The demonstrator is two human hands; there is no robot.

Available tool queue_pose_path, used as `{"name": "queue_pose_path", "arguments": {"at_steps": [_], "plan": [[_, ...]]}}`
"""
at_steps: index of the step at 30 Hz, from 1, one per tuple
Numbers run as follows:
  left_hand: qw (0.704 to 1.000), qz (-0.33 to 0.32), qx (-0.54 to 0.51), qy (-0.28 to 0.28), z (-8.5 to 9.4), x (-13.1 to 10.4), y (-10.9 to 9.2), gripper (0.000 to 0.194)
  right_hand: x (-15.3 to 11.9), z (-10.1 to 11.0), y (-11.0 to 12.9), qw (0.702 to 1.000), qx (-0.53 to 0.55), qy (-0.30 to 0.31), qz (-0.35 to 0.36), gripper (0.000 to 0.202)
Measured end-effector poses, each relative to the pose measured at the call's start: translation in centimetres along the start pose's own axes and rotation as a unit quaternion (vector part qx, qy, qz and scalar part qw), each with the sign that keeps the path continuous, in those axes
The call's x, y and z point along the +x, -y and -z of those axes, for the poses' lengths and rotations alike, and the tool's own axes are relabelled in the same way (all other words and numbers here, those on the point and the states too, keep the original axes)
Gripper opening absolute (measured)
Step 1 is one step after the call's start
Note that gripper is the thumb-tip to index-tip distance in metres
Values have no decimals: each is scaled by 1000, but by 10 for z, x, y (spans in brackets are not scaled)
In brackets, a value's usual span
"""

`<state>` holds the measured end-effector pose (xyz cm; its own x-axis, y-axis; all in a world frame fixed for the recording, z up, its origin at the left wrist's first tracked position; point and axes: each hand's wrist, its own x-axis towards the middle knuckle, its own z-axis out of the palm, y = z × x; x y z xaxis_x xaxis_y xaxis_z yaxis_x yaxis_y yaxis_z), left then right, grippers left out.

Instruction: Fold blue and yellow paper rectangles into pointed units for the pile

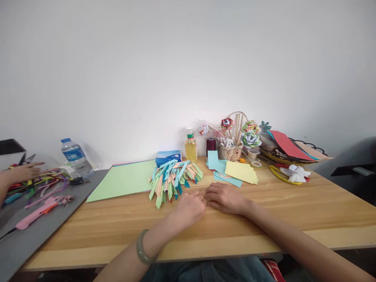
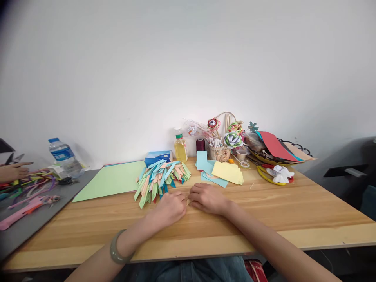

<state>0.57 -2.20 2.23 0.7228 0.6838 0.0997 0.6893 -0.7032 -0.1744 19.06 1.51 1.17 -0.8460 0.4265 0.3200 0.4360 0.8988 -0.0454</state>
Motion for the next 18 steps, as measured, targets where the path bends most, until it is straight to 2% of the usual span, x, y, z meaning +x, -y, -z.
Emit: {"name": "queue_pose_path", "arguments": {"at_steps": [3, 6, 9, 14, 18], "plan": [[1000, 17, -7, -17, -6, 2, 0, 19, 2, -9, -2, 998, -52, -21, 12, 30], [997, 51, -40, -35, -4, 3, 2, 12, 3, -15, -5, 994, -91, -35, 42, 34], [996, 64, -49, -27, 0, 5, 4, 13, 3, -16, -4, 993, -102, -36, 54, 37], [994, 92, -64, 0, 3, 9, 4, 18, 4, -14, -1, 997, -64, -49, 9, 33], [982, 135, -125, -38, 2, 9, 7, 18, 0, -13, -1, 996, -50, -48, -63, 32]]}}
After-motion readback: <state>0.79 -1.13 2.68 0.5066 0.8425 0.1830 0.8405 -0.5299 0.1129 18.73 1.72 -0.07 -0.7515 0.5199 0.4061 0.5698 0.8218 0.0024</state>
